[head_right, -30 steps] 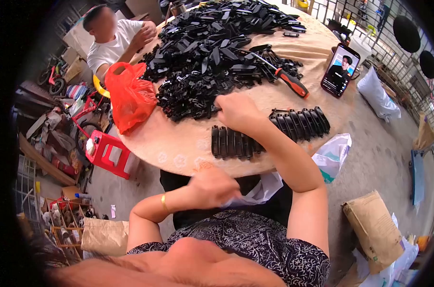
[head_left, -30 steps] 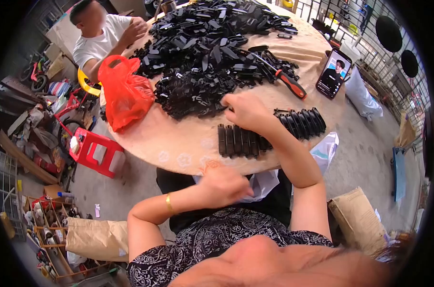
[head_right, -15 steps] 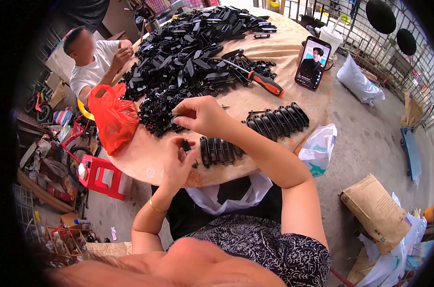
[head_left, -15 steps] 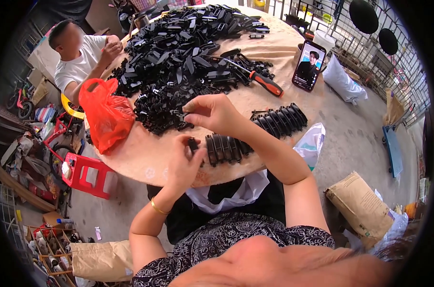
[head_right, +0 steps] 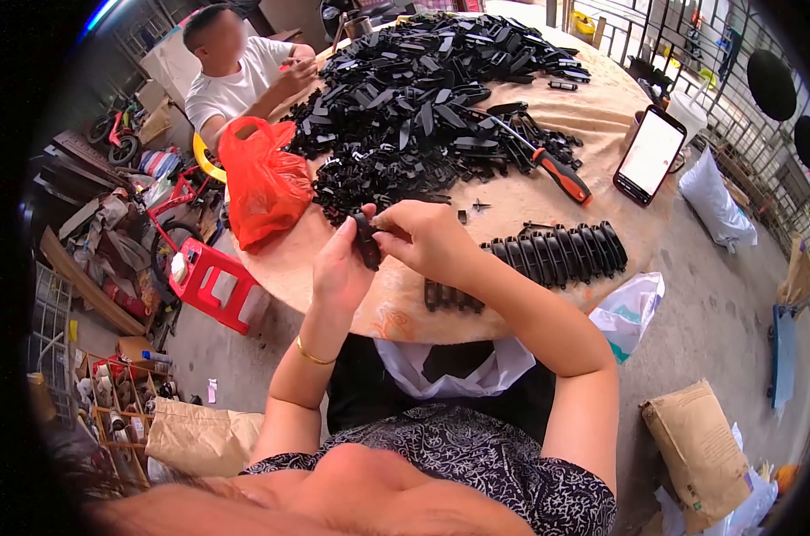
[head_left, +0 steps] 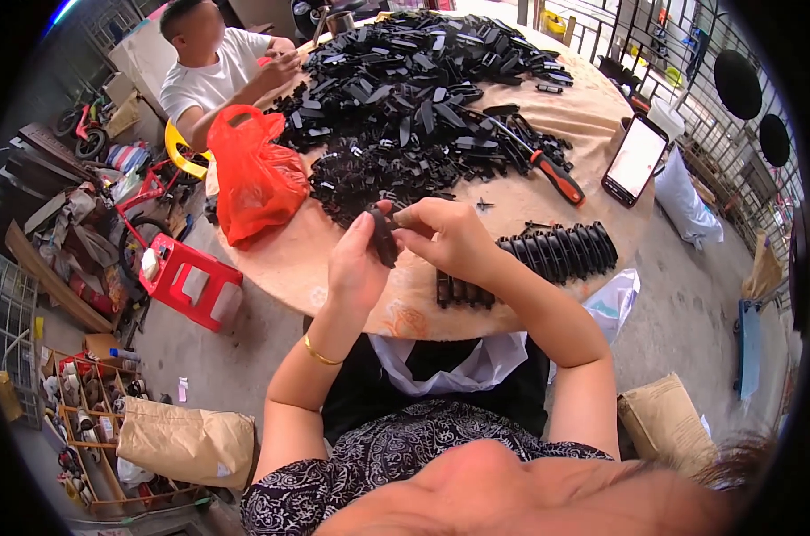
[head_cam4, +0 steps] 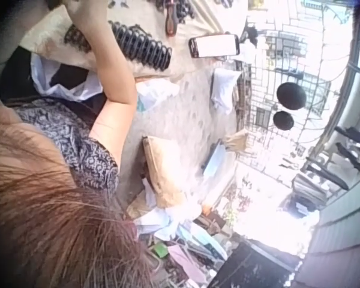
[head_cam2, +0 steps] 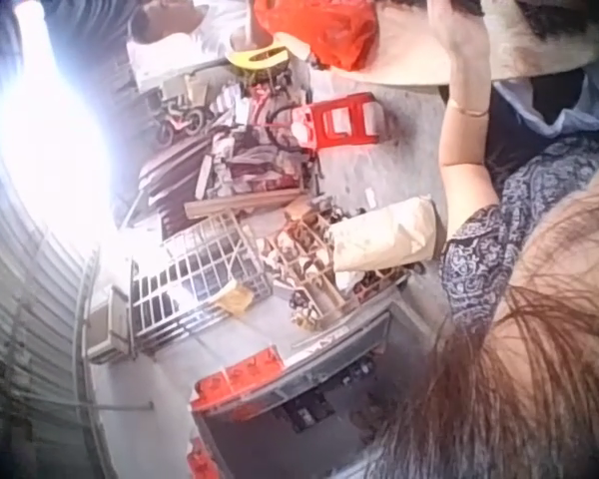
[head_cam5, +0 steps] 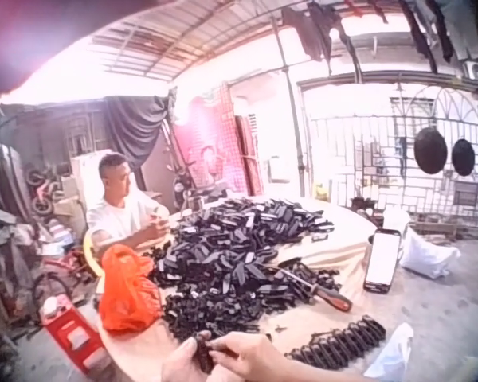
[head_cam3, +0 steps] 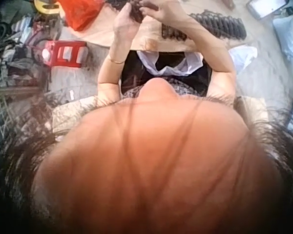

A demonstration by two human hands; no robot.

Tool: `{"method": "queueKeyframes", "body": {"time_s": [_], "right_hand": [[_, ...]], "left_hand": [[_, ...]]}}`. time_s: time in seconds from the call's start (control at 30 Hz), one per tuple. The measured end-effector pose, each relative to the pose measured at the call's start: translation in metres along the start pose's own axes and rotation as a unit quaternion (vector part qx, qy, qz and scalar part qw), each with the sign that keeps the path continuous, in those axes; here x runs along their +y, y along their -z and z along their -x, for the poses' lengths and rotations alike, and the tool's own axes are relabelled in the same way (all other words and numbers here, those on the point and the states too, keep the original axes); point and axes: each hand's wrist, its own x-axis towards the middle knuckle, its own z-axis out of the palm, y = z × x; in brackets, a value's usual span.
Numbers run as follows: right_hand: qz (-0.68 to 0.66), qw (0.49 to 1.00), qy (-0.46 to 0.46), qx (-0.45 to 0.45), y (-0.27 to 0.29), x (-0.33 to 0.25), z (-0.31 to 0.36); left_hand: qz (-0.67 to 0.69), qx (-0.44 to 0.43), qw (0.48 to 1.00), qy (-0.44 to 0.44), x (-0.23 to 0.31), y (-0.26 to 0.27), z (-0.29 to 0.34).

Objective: The person sorts and assembles small black plastic components by hand at a table.

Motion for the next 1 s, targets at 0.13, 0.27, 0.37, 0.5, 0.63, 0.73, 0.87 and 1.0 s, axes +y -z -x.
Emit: {"method": "queueKeyframes", "body": {"time_s": [0.13,0.27,0.37,0.5,0.63,0.73,0.87,1.0], "right_hand": [[-0.023,0.999,0.014,0.028,-0.003,-0.005,0.000],[-0.048,0.997,0.008,0.056,-0.004,-0.003,0.001],[-0.029,0.999,0.017,0.023,-0.002,-0.003,0.000],[-0.069,0.996,0.013,-0.048,0.002,-0.003,-0.001],[0.026,0.997,0.059,-0.047,0.000,-0.006,0.001],[0.233,0.957,0.151,-0.084,-0.002,-0.004,0.005],[0.294,0.930,0.172,-0.137,-0.005,0.000,0.009],[0.277,0.932,0.173,-0.159,-0.008,-0.004,0.010]], "left_hand": [[-0.028,-0.039,0.998,-0.036,0.003,-0.002,0.004],[-0.038,0.004,0.998,-0.054,0.002,-0.008,0.003],[-0.053,0.010,0.996,-0.073,0.000,-0.011,0.003],[-0.104,0.029,0.989,-0.096,0.001,-0.015,0.006],[-0.267,0.009,0.954,-0.140,0.002,-0.014,0.008],[-0.338,0.014,0.928,-0.157,-0.001,-0.008,0.004],[-0.388,0.021,0.908,-0.155,-0.003,-0.003,0.003],[-0.377,0.047,0.907,-0.183,-0.005,-0.003,0.009]]}}
